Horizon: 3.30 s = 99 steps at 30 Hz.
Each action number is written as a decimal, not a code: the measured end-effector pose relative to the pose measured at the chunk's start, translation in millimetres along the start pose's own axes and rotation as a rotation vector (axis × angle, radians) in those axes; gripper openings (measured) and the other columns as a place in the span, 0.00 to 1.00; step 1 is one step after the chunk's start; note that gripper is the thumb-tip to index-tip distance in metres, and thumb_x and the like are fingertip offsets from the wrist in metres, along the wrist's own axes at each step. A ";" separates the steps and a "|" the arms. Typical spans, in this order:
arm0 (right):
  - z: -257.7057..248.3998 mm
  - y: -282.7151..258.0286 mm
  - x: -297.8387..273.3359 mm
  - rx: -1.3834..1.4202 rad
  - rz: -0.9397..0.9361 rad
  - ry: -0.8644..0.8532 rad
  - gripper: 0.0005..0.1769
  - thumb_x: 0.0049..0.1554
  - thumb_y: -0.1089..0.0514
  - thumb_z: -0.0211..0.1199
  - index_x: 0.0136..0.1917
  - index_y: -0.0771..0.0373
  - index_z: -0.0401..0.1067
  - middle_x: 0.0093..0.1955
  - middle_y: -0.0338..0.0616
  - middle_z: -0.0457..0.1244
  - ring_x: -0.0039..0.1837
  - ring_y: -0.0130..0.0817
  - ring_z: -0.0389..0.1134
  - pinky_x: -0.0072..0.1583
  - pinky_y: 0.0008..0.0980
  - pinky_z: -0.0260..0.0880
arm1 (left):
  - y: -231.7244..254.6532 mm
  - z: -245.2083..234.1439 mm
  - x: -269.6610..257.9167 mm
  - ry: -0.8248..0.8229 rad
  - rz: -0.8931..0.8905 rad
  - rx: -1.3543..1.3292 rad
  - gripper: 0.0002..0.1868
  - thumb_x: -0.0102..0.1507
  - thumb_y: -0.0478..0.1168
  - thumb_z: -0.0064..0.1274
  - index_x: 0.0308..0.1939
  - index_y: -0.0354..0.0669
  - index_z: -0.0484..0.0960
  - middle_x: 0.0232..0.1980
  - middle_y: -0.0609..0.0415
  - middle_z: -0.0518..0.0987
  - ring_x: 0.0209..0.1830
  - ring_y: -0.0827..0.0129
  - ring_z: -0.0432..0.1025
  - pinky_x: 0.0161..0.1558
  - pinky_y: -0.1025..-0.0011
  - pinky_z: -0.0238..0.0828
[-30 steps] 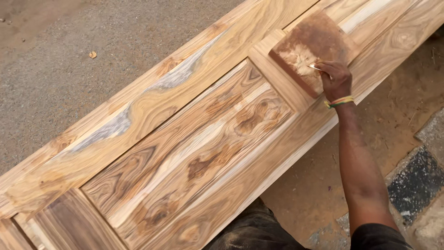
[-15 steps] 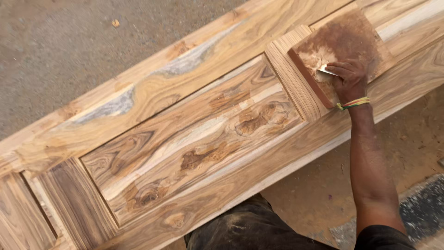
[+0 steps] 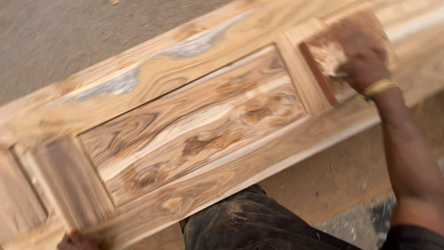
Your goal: The person sands a large wooden panel using a sanding block. They move the block across the surface, focusing on the edges and grooves of the panel's design.
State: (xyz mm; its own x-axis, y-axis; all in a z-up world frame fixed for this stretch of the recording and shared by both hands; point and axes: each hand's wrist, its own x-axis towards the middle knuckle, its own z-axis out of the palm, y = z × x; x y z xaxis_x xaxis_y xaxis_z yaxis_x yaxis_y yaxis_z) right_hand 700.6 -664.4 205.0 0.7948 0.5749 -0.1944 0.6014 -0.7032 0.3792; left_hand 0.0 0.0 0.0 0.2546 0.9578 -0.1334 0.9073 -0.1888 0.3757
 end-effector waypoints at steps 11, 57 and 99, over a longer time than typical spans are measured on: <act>5.8 -76.8 -43.6 0.923 0.022 0.365 0.14 0.70 0.57 0.56 0.62 0.69 0.73 0.57 0.50 0.69 0.56 0.33 0.67 0.60 0.30 0.64 | -38.7 31.1 32.4 0.197 0.113 -0.252 0.23 0.75 0.53 0.47 0.44 0.32 0.72 0.46 0.36 0.72 0.48 0.44 0.66 0.53 0.49 0.63; -206.0 -735.0 87.1 0.378 -0.224 0.376 0.08 0.67 0.67 0.58 0.57 0.65 0.77 0.51 0.54 0.71 0.54 0.46 0.73 0.57 0.42 0.74 | -52.4 12.5 141.6 -0.212 0.453 -0.905 0.38 0.69 0.73 0.34 0.55 0.39 0.71 0.61 0.43 0.73 0.39 0.66 0.73 0.31 0.70 0.73; -222.2 -759.4 34.7 0.295 -0.320 0.000 0.10 0.60 0.60 0.62 0.52 0.51 0.81 0.54 0.37 0.72 0.55 0.38 0.70 0.56 0.44 0.60 | -42.8 8.2 159.1 -0.127 0.602 -0.987 0.37 0.70 0.74 0.35 0.56 0.42 0.71 0.58 0.45 0.76 0.57 0.53 0.75 0.53 0.56 0.77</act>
State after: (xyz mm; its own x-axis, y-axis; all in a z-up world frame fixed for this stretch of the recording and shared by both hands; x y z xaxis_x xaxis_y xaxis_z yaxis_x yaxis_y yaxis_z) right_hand 253.4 -17.5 111.3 0.5649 0.7832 -0.2597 0.8148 -0.5793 0.0252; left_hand 4.4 158.7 -44.9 0.6383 0.7314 0.2401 -0.0128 -0.3017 0.9533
